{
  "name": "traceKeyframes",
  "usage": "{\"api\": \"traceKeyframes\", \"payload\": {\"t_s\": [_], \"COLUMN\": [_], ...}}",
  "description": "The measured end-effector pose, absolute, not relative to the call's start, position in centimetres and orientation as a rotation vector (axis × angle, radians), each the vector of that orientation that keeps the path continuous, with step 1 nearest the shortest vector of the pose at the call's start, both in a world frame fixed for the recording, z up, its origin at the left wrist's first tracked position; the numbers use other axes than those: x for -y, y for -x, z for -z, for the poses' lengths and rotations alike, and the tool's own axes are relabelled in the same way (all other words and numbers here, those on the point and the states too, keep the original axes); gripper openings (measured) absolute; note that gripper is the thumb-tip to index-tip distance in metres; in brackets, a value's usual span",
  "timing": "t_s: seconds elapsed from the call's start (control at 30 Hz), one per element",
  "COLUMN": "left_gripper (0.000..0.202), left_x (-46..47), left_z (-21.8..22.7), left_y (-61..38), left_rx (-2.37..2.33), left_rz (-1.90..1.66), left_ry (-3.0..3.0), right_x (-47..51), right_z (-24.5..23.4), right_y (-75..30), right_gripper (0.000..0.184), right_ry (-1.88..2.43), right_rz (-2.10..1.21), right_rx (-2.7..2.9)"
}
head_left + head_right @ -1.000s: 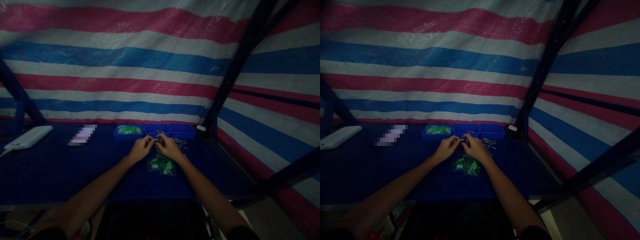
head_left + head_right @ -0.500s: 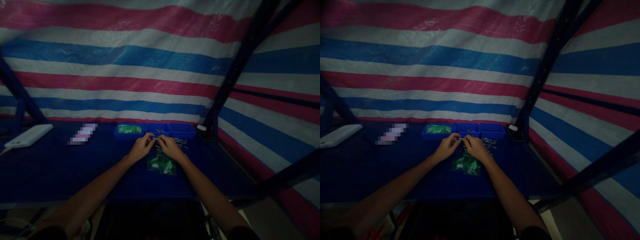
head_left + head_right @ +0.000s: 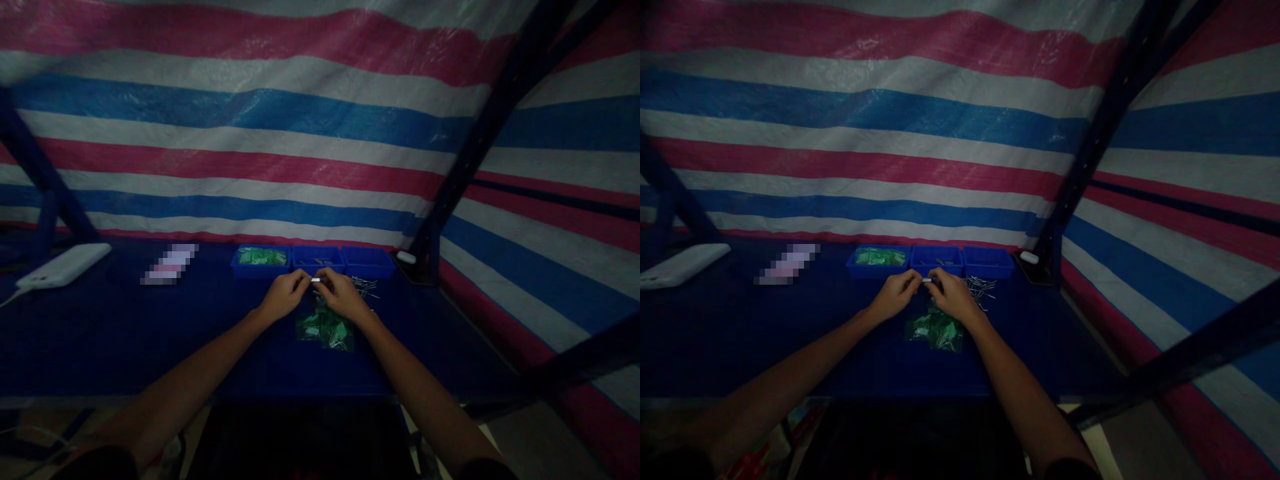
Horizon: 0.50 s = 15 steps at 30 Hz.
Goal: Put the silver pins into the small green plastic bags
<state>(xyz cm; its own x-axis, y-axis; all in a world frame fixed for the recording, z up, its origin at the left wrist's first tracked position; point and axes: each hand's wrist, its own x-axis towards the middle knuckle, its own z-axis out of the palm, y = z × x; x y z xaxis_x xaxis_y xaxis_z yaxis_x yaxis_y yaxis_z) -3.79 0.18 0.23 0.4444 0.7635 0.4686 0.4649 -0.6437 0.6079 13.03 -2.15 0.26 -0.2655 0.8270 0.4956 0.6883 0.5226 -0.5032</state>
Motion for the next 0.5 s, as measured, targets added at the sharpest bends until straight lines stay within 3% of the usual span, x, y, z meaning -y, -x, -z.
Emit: {"api": "traceKeyframes", "payload": {"t_s": [0.5], "left_gripper": [0.022], "left_x": [-0.36], "left_z": [0.22], "left_y": [3.81], "left_rx": [-0.967], "left_rz": [-1.060], "left_ry": [-2.272], "right_x": [2.26], "right_z": [-0.45], "right_y": [-13.02], "right_gripper": [0.019], "right_ry": [1.244], "right_rz": [-0.264], "right_rx": [1.982]}}
